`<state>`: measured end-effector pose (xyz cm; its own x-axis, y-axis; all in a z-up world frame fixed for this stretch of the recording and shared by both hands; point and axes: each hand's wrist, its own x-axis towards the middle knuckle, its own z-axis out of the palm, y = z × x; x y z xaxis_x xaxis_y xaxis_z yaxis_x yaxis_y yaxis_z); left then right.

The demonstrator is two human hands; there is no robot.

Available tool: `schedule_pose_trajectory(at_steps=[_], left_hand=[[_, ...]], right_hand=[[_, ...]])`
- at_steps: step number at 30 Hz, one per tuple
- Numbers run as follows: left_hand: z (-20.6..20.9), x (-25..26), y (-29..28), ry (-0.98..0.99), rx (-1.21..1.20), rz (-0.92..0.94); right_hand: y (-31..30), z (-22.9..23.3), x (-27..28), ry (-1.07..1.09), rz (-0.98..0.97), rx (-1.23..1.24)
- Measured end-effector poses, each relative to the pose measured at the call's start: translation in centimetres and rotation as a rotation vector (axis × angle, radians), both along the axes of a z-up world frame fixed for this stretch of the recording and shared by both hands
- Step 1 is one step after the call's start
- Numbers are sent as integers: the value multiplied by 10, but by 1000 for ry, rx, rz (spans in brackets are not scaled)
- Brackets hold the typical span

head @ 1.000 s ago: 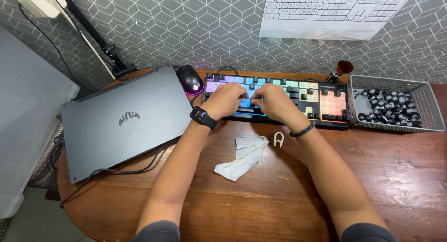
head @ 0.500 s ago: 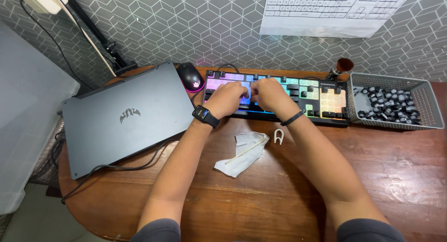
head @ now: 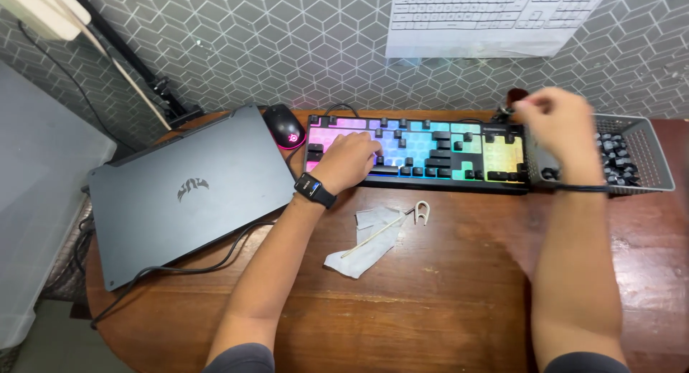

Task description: Replacing keycaps on a mechanical keyboard.

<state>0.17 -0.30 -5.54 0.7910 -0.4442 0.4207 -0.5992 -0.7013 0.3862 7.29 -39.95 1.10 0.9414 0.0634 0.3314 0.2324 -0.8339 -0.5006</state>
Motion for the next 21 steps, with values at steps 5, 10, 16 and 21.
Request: schedule_pose_trajectory(at_steps=[5, 10, 16, 21], left_hand=[[-1, 0, -6, -78, 24, -53], [9, -2, -13, -25, 38, 10], [12, -2, -14, -39, 6, 17], [6, 2, -10, -17, -4, 14]], right_hand=[[-94, -24, 7, 119, -288, -107], [-124, -41, 9, 304, -320, -170], [-115, -69, 25, 117, -341, -355], [-126, -99, 40, 130, -327, -364]])
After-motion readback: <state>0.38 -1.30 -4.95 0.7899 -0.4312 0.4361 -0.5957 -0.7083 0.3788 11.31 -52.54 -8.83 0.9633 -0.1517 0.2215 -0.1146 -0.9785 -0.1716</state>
